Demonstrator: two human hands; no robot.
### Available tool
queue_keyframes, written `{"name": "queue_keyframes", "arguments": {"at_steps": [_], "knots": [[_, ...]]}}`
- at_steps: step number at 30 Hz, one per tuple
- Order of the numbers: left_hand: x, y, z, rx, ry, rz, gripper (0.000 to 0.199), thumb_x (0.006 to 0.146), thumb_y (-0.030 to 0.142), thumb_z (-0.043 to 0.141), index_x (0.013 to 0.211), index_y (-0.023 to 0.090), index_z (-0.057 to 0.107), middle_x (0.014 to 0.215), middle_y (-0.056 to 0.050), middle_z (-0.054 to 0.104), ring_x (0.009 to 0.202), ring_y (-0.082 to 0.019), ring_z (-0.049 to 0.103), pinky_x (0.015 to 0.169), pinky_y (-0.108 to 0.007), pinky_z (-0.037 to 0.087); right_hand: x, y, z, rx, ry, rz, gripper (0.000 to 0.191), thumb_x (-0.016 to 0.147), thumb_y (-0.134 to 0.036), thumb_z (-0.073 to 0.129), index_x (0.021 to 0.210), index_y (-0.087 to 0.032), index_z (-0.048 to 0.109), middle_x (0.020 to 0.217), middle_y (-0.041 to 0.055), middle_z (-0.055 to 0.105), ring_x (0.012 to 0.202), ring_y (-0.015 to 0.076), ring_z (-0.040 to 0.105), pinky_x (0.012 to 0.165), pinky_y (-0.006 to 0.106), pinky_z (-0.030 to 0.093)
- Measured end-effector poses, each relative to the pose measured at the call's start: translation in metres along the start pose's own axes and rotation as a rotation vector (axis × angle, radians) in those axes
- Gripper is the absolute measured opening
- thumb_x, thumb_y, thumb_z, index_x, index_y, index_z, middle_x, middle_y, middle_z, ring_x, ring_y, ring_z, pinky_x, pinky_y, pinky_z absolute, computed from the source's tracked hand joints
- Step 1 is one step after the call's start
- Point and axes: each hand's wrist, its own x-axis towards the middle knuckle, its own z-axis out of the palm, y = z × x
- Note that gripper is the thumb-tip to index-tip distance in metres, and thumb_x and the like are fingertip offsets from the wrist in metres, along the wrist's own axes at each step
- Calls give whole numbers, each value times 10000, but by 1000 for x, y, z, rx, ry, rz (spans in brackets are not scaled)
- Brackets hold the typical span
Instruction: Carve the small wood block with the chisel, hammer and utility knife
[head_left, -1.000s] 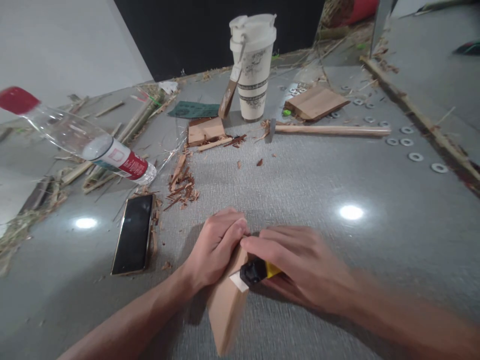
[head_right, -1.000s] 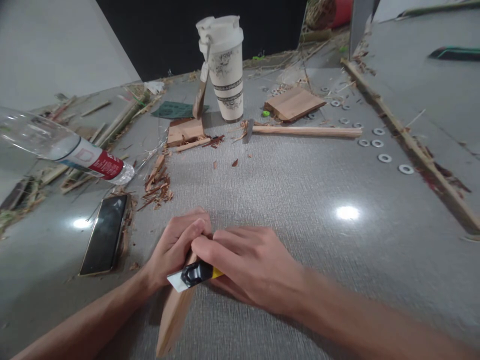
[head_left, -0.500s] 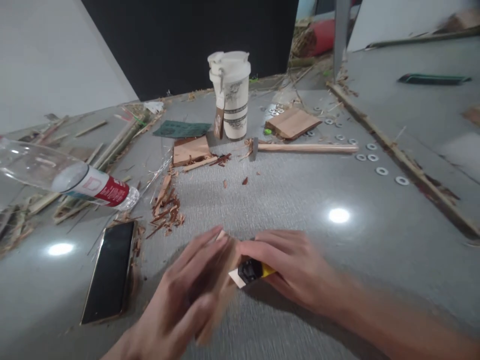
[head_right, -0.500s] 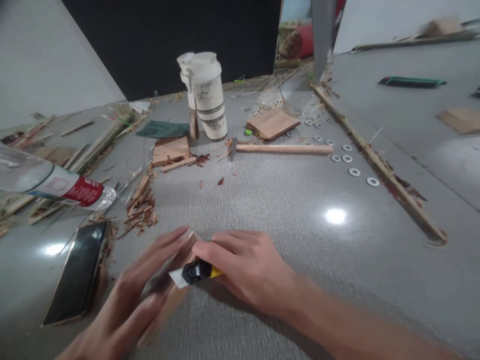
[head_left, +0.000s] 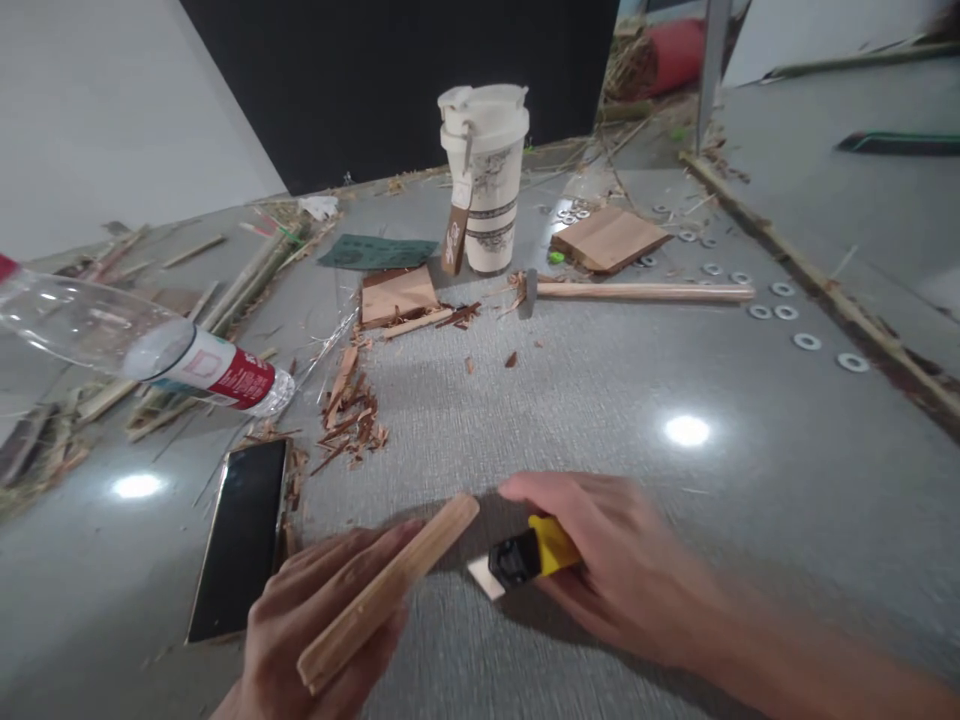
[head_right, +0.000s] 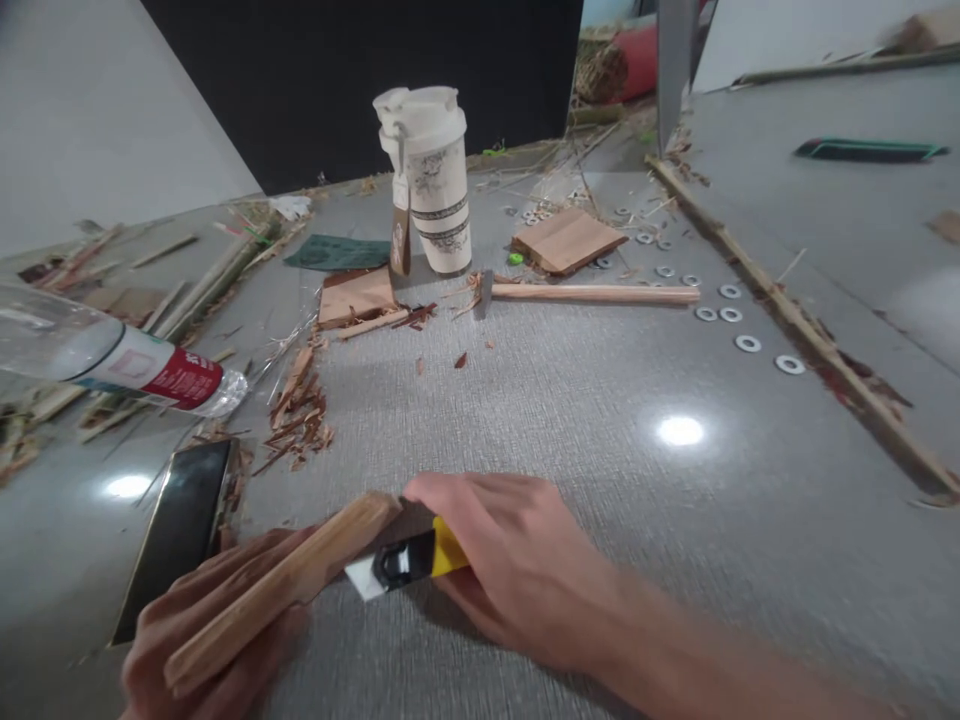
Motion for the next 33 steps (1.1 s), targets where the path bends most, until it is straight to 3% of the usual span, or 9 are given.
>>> {"name": "queue_keyframes", "arguments": {"at_steps": [5,8,11,13,19,22,29,33], "knots": [[-4,-4,-4,-99,69,-181,342,950,118,629,1254,208,757,1111,-85,850,888,-234,829,786,-305,686,-2,6,-5,-97,-54,12,224,1005,-189,562,1203,-249,475,940,12,778,716,184,708,624,308,471],[-5,-7,-1,-197,89,-322,144,984,210,643,999,201,787,907,-54,808,730,-196,761,658,-272,614,0,8,-7,-110,-45,-12,232,994,-178,567,1193,-248,471,959,18,786,742,195,723,633,310,475],[-4,-7,1,-220,145,-422,276,967,323,694,717,207,676,667,-6,673,567,-160,614,546,-268,489,1,9,-5,-149,-38,-3,251,962,-158,582,1182,-246,499,981,23,791,765,212,723,642,322,472],[-3,-6,2,-211,163,-449,358,952,342,704,635,214,600,613,7,607,541,-153,562,543,-276,453,2,12,-3,-189,-20,36,222,959,-141,593,1145,-246,537,997,22,785,821,224,723,675,329,482],[-2,-4,1,-245,141,-461,361,957,380,681,640,223,610,640,-2,612,569,-169,572,564,-291,464,4,35,-6,-467,86,241,53,1037,-222,675,1085,-240,660,1061,46,779,961,278,732,723,373,489],[0,-3,-1,-256,139,-475,306,944,379,685,682,223,665,659,-3,634,580,-173,591,569,-288,481,7,49,-11,-545,117,291,87,1032,-265,715,1106,-222,703,1094,82,771,1003,316,726,731,397,499],[4,-1,-3,-299,141,-495,321,932,390,684,662,223,633,647,7,597,568,-151,565,554,-264,459,23,60,-20,-621,75,257,183,1028,-384,730,1082,-210,746,1108,110,762,1036,338,705,877,482,529],[3,-1,-2,-306,147,-486,311,926,380,677,663,220,633,642,8,595,562,-148,564,544,-258,445,55,70,-34,-649,33,209,158,1074,-291,642,1103,-185,755,1152,131,765,1077,338,710,921,498,525]]}}
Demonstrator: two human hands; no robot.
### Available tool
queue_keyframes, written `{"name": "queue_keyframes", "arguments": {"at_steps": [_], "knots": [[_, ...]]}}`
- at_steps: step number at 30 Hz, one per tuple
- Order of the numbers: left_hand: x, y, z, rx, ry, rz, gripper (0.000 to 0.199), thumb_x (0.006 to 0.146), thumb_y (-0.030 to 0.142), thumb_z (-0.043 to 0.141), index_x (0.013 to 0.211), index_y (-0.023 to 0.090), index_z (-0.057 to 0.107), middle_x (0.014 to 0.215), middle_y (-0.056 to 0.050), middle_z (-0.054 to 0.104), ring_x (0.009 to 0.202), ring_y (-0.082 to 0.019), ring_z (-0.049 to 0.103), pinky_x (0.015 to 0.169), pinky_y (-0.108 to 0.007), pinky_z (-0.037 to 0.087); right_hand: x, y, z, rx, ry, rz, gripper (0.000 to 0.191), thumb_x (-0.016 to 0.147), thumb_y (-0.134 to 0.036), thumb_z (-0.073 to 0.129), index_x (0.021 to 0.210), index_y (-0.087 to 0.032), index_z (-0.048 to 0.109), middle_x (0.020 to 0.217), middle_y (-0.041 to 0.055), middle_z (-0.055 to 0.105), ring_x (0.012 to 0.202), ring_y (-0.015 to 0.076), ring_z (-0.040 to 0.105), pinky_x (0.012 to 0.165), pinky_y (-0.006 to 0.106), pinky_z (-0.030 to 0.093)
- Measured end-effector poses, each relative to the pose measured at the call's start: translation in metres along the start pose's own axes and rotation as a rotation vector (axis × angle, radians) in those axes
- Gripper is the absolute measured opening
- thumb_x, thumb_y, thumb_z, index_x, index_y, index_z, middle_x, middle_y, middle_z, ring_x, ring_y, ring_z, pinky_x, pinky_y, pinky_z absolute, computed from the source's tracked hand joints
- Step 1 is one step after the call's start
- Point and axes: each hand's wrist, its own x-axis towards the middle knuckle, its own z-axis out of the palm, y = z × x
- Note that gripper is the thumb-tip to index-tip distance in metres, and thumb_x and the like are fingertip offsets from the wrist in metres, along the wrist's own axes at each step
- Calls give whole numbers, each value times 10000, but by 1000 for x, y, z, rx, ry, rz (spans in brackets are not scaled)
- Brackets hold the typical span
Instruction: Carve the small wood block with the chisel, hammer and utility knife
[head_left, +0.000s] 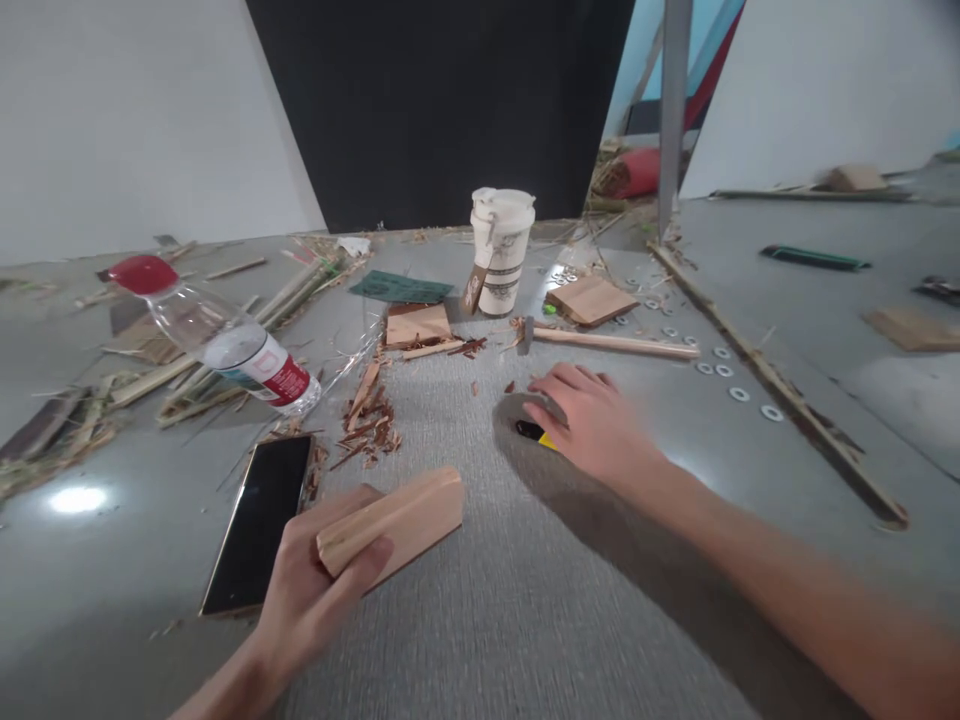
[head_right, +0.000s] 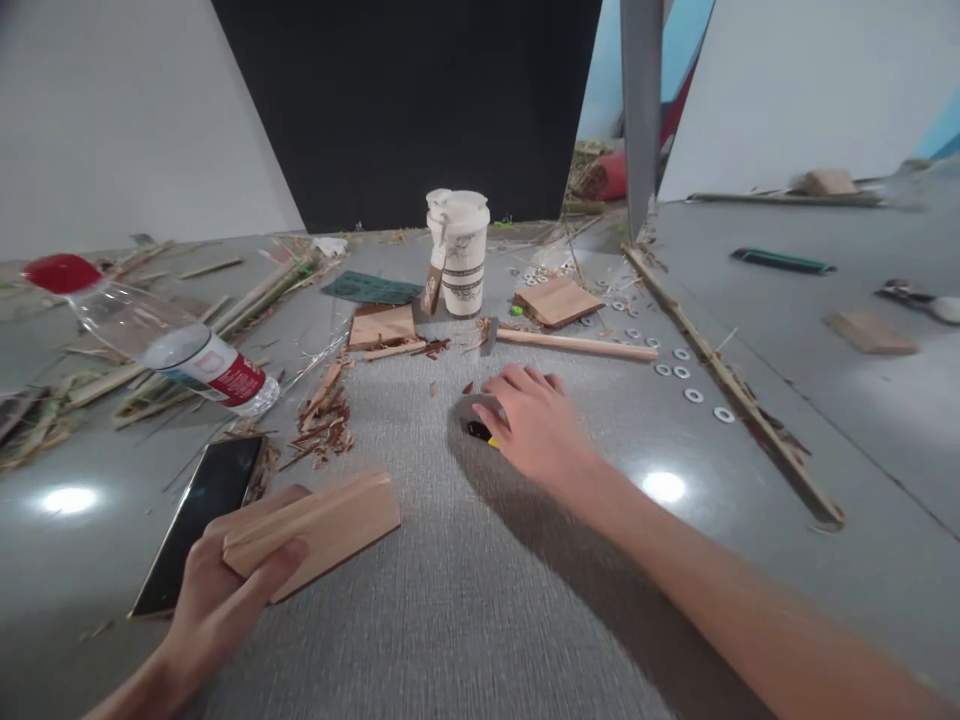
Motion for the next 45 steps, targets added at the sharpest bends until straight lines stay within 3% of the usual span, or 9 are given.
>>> {"name": "queue_keyframes", "arguments": {"at_steps": [5,10,19,25,32,34,37,39,45], "knots": [[-1,-1,1,-36,13,-47,301,912,397,677,674,214,654,647,0,595,580,-162,566,561,-266,455,63,-3,-2,-1,-53,-125,174,1084,-196,600,1158,-181,756,1215,117,760,1141,285,716,984,439,561],[1,-1,0,-84,3,-139,320,904,436,698,690,200,666,695,-18,617,649,-184,576,610,-284,464,115,-23,16,-10,-98,-248,333,1060,-377,718,1335,-191,696,1369,106,707,1175,267,717,995,498,624],[4,5,-6,-184,-53,-182,296,918,453,682,812,180,721,781,-27,645,736,-189,580,672,-292,438,139,-28,48,52,-96,-190,362,1067,-389,705,1382,-212,681,1425,119,682,1188,269,712,1000,494,627],[4,-4,-6,-237,-43,-294,367,883,521,731,774,174,685,765,-16,602,710,-168,545,643,-274,420,121,-35,25,277,-165,-24,384,1059,-391,719,1386,-194,674,1397,115,693,1170,273,720,981,498,633],[10,1,-9,-452,40,-812,599,738,597,867,1131,182,688,961,-58,756,842,-252,732,656,-290,543,42,-48,-16,726,-234,172,334,1067,-414,705,1300,-174,698,1248,84,735,1013,227,743,868,421,654],[17,6,-12,-423,-97,-794,555,710,578,885,1041,173,699,907,-53,744,794,-235,711,627,-267,504,15,-51,-21,864,-253,190,246,1071,-406,692,1155,-175,707,1054,39,731,833,166,701,732,326,618],[27,10,-12,-335,-304,-685,435,702,530,878,853,181,666,787,-3,667,714,-186,637,611,-236,419,-18,-55,-23,1032,-270,192,193,1006,-311,693,864,-205,618,741,-42,584,633,121,522,569,254,428],[31,11,-9,-271,-360,-646,427,711,548,853,803,189,641,747,15,628,691,-173,603,607,-232,387,-33,-56,-22,1115,-283,183,196,967,-289,674,801,-216,600,701,-39,557,634,129,476,566,270,367],[46,14,-12,-114,-403,-570,449,759,624,788,844,200,668,782,-10,660,717,-201,616,607,-252,421,-52,-51,-13,1276,-261,221,204,1004,-374,674,883,-221,733,761,-7,633,710,156,527,629,285,381]]}}
